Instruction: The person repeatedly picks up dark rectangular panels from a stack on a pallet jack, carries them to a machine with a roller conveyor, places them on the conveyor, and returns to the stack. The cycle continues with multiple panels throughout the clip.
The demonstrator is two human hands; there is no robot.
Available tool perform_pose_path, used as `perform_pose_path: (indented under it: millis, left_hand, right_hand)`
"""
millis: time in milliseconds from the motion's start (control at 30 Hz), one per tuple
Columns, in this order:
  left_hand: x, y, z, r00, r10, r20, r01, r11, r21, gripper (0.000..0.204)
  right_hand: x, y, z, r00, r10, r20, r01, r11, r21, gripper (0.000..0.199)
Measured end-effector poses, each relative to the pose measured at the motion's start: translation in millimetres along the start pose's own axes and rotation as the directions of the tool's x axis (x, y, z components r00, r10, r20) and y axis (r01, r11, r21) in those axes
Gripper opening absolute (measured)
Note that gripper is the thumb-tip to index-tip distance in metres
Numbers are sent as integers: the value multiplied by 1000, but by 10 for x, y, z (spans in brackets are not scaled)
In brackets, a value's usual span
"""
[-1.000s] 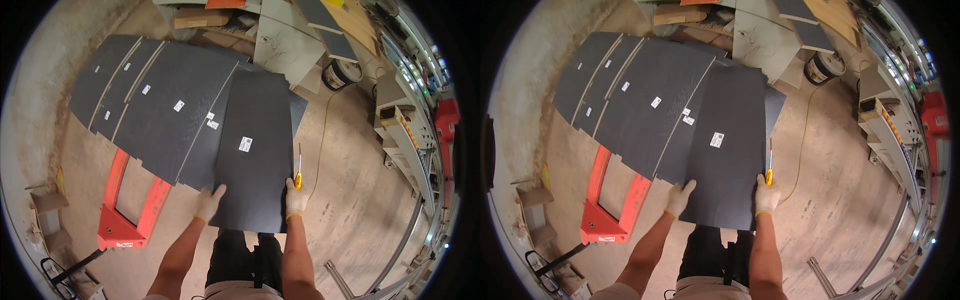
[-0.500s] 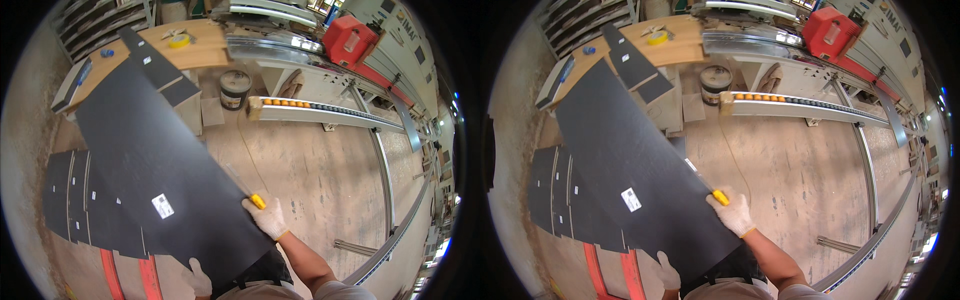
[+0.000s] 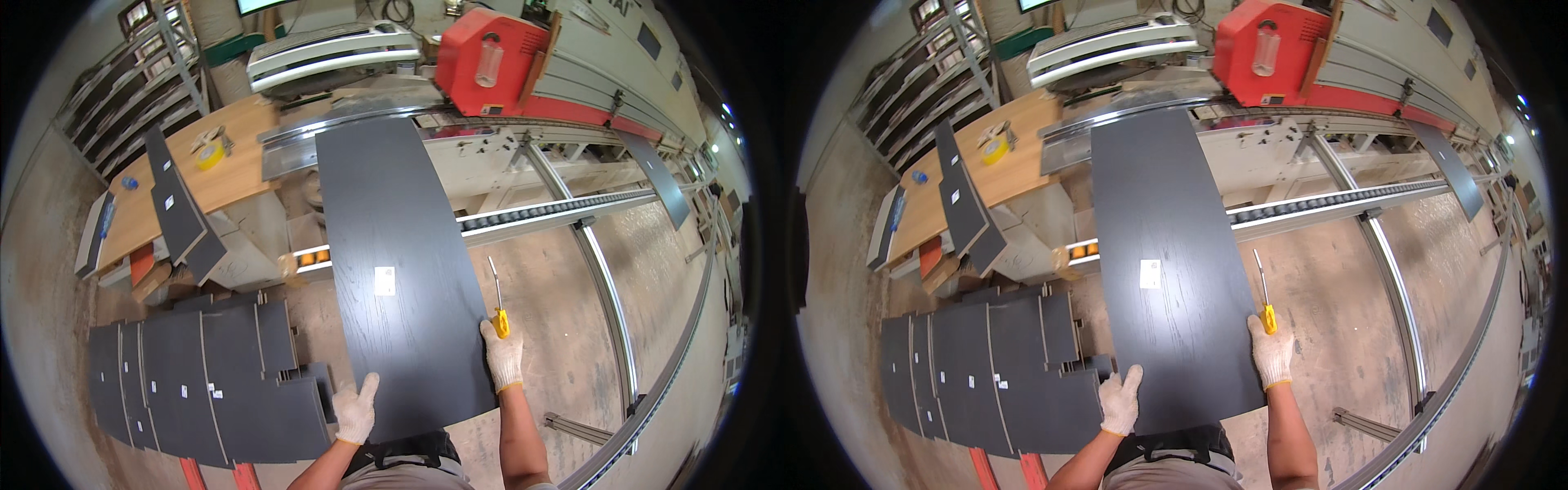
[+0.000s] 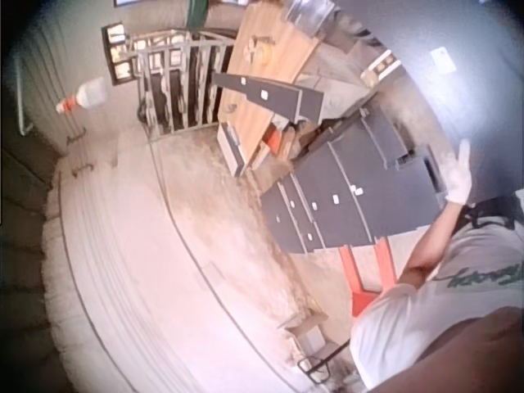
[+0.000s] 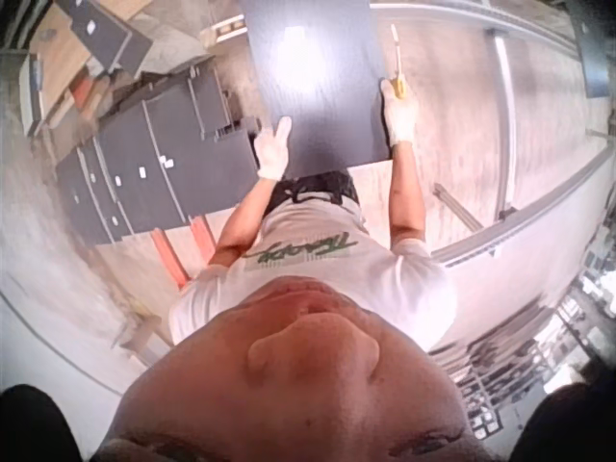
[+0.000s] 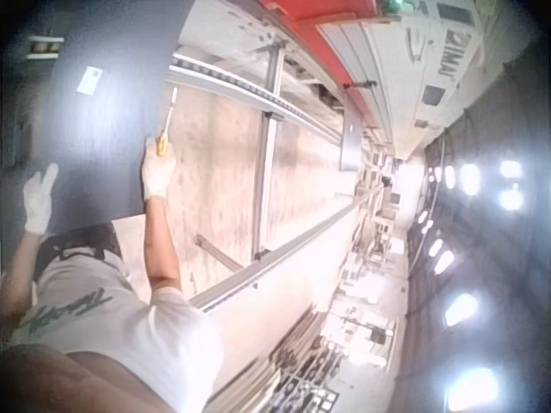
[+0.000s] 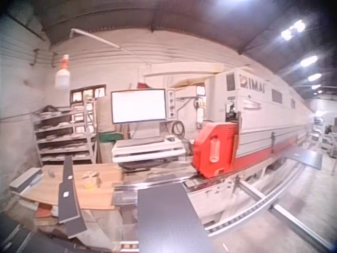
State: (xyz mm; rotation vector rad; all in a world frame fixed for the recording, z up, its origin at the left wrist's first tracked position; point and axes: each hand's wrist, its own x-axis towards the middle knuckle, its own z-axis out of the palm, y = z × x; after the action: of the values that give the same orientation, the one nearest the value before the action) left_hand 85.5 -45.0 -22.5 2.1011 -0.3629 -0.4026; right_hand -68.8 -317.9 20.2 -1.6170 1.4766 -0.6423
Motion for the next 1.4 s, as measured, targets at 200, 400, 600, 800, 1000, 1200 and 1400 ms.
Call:
perform_pose_path:
  millis: [200, 400, 600, 800, 1000, 1200, 1400]
  left_hand:
    - [402, 453, 842, 986, -114, 118, 109, 993, 50, 83]
    - [704, 793, 1404, 956, -152, 251, 213, 948, -237, 79]
    - [1111, 904, 1557, 898, -41, 438, 84, 993, -81, 83]
    - [1852, 1400, 1031, 507, -49, 860, -266, 941, 211, 89]
    - [3885, 2181, 1098, 968, 150, 201, -224, 878, 423, 94]
    - [4569, 2146, 2177, 993, -88, 75, 90, 996, -24, 99]
    - [4571, 2394, 2853, 988, -89, 128, 102, 990, -102, 93]
  right_hand:
    - [935, 114, -487, 999, 7, 53, -11, 997, 76, 31]
    - [455, 633, -1359, 870, 250, -426, 11, 852, 523, 29]
    - [-659, 510, -148, 897, 380, -228, -89, 658, 747, 42]
    - [-661, -25, 749, 854, 450, -262, -102, 638, 764, 61]
    - [-621, -40, 835, 815, 548, -188, -145, 506, 850, 68]
    - [-437, -110, 701, 723, 599, -345, -224, 675, 703, 63]
    - [182, 74, 314, 646, 637, -421, -92, 612, 785, 71]
